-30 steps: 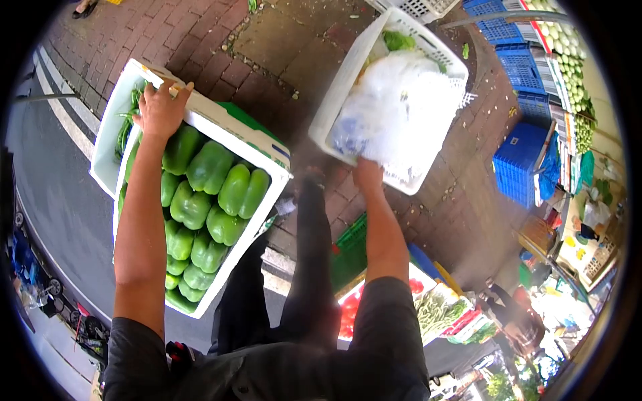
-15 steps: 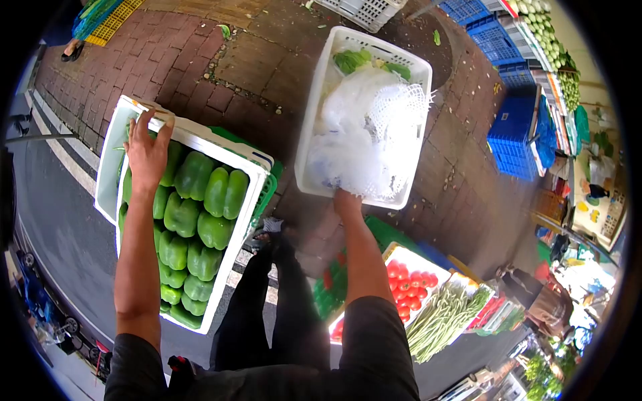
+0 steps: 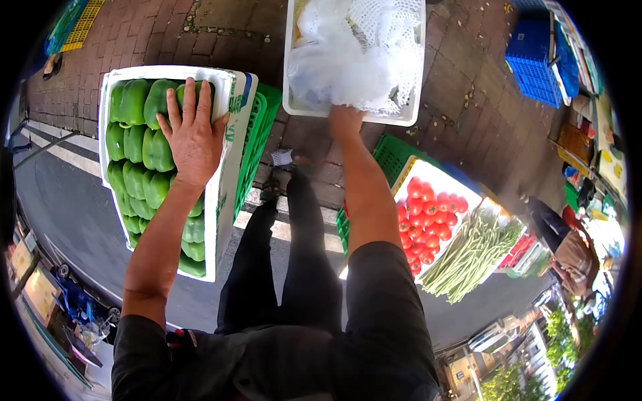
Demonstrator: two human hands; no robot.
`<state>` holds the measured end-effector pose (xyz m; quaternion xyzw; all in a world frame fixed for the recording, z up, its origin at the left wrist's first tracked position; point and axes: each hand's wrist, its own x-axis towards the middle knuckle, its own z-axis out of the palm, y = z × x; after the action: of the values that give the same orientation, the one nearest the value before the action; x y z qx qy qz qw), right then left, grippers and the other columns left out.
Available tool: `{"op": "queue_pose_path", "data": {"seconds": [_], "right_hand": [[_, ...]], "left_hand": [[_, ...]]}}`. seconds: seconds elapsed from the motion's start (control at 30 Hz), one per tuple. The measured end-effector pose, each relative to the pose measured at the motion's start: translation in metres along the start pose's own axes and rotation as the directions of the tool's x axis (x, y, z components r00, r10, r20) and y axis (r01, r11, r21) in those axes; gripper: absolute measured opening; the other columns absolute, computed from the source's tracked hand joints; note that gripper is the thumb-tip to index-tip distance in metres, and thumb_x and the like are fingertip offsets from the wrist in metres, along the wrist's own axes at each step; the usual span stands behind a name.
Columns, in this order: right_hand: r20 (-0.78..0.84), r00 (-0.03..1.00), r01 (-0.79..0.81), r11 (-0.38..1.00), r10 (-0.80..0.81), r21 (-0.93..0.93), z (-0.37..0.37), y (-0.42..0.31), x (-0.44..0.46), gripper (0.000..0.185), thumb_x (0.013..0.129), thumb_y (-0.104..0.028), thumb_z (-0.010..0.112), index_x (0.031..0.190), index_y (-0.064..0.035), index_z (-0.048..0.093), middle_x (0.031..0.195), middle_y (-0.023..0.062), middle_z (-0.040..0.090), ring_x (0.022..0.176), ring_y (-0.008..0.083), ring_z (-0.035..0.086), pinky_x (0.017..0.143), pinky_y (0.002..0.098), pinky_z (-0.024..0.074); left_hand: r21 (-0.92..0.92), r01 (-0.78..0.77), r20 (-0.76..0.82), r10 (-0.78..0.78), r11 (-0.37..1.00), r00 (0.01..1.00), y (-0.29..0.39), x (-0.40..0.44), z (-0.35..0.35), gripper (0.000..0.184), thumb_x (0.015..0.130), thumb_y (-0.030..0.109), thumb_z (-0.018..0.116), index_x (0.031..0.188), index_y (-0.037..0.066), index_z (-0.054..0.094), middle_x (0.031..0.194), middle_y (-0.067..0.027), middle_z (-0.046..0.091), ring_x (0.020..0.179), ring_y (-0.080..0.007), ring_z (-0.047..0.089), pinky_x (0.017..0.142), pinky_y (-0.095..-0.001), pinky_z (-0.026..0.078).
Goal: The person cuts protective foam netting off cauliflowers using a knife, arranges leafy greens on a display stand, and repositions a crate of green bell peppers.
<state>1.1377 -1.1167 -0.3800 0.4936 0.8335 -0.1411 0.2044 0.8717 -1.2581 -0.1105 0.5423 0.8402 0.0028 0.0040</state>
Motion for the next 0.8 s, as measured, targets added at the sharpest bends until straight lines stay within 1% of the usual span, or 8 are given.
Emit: {"op": "queue_pose_path", "data": {"seconds": [0.13,0.2,0.33,0.43,0.5,0.6,0.7,0.8], "right_hand": [[-0.011,0.999,0.052,0.994,-0.054,-0.094,0.027,-0.022,-0.067,0.024,0.085,-0.017,0.057,0.104,-0.0097,0.070,0.102,0.0142,0.072,0.098,0.0364,0.068,0.085,0.0608,0.0478],[-0.461,0.883,0.078,0.996,-0.088,-0.041,0.046,-0.037,-0.104,0.025,0.081,-0.017,0.060,0.101,-0.0073,0.071,0.104,0.0144,0.071,0.099,0.0375,0.067,0.083,0.0583,0.0500],[-0.109,0.993,0.059,0.993,-0.048,0.100,0.096,-0.060,-0.172,0.027,0.080,-0.017,0.062,0.104,-0.0074,0.070,0.109,0.0162,0.069,0.101,0.0324,0.067,0.081,0.0541,0.0518],[-0.122,0.992,0.034,0.998,-0.028,0.044,0.113,-0.080,-0.218,0.025,0.081,-0.019,0.066,0.103,-0.0072,0.069,0.106,0.0157,0.069,0.102,0.0323,0.067,0.081,0.0474,0.0535],[-0.032,0.998,0.057,0.991,-0.053,0.122,0.134,-0.086,-0.236,0.035,0.083,-0.021,0.065,0.115,-0.0064,0.065,0.111,0.0152,0.069,0.107,0.0336,0.066,0.084,0.0472,0.0537],[-0.238,0.971,0.024,0.995,0.000,0.095,0.174,-0.102,-0.254,0.040,0.088,-0.021,0.057,0.126,-0.0070,0.060,0.119,0.0163,0.066,0.111,0.0333,0.064,0.087,0.0467,0.0542],[-0.393,0.920,0.063,0.987,0.001,0.150,0.200,-0.105,-0.256,0.033,0.083,-0.018,0.060,0.114,-0.0096,0.068,0.100,0.0161,0.069,0.088,0.0377,0.066,0.073,0.0580,0.0490],[-0.195,0.981,0.047,0.987,-0.016,0.155,0.201,-0.103,-0.254,0.028,0.083,-0.019,0.060,0.106,-0.0108,0.072,0.101,0.0162,0.069,0.090,0.0392,0.066,0.077,0.0666,0.0474]], "left_hand": [[0.018,-0.006,-0.033,0.006,1.000,0.999,-0.002,-0.002,0.005,0.064,0.093,0.035,0.064,0.150,0.019,0.041,0.159,-0.0055,0.032,0.147,-0.0417,0.022,0.111,-0.0718,0.018],[0.019,-0.012,-0.063,0.013,1.000,0.998,-0.005,-0.003,0.011,0.065,0.093,0.037,0.064,0.151,0.020,0.040,0.160,-0.0046,0.031,0.147,-0.0410,0.023,0.111,-0.0715,0.018],[0.010,-0.038,-0.112,0.039,0.999,0.993,-0.008,-0.006,0.014,0.065,0.093,0.040,0.063,0.151,0.022,0.040,0.160,-0.0036,0.032,0.147,-0.0405,0.024,0.110,-0.0724,0.020],[-0.006,-0.066,-0.173,0.064,0.998,0.983,-0.013,-0.007,0.023,0.063,0.093,0.041,0.062,0.150,0.022,0.041,0.159,-0.0028,0.033,0.146,-0.0408,0.025,0.109,-0.0728,0.021],[0.000,-0.069,-0.195,0.068,0.998,0.978,-0.014,-0.008,0.025,0.063,0.092,0.042,0.063,0.149,0.022,0.042,0.159,-0.0022,0.034,0.146,-0.0409,0.026,0.109,-0.0726,0.022],[-0.054,-0.115,-0.258,0.098,0.992,0.961,-0.017,-0.008,0.029,0.061,0.090,0.037,0.064,0.146,0.019,0.045,0.157,-0.0049,0.036,0.145,-0.0430,0.026,0.107,-0.0763,0.019],[-0.159,-0.208,-0.307,0.152,0.965,0.940,-0.014,-0.028,0.012,0.060,0.090,0.037,0.064,0.144,0.017,0.048,0.154,-0.0060,0.041,0.145,-0.0417,0.028,0.109,-0.0746,0.018],[-0.359,-0.318,-0.273,0.227,0.877,0.935,-0.001,-0.088,-0.027,0.056,0.088,0.030,0.068,0.139,0.012,0.052,0.146,-0.0126,0.050,0.142,-0.0434,0.033,0.113,-0.0683,0.018]]}}
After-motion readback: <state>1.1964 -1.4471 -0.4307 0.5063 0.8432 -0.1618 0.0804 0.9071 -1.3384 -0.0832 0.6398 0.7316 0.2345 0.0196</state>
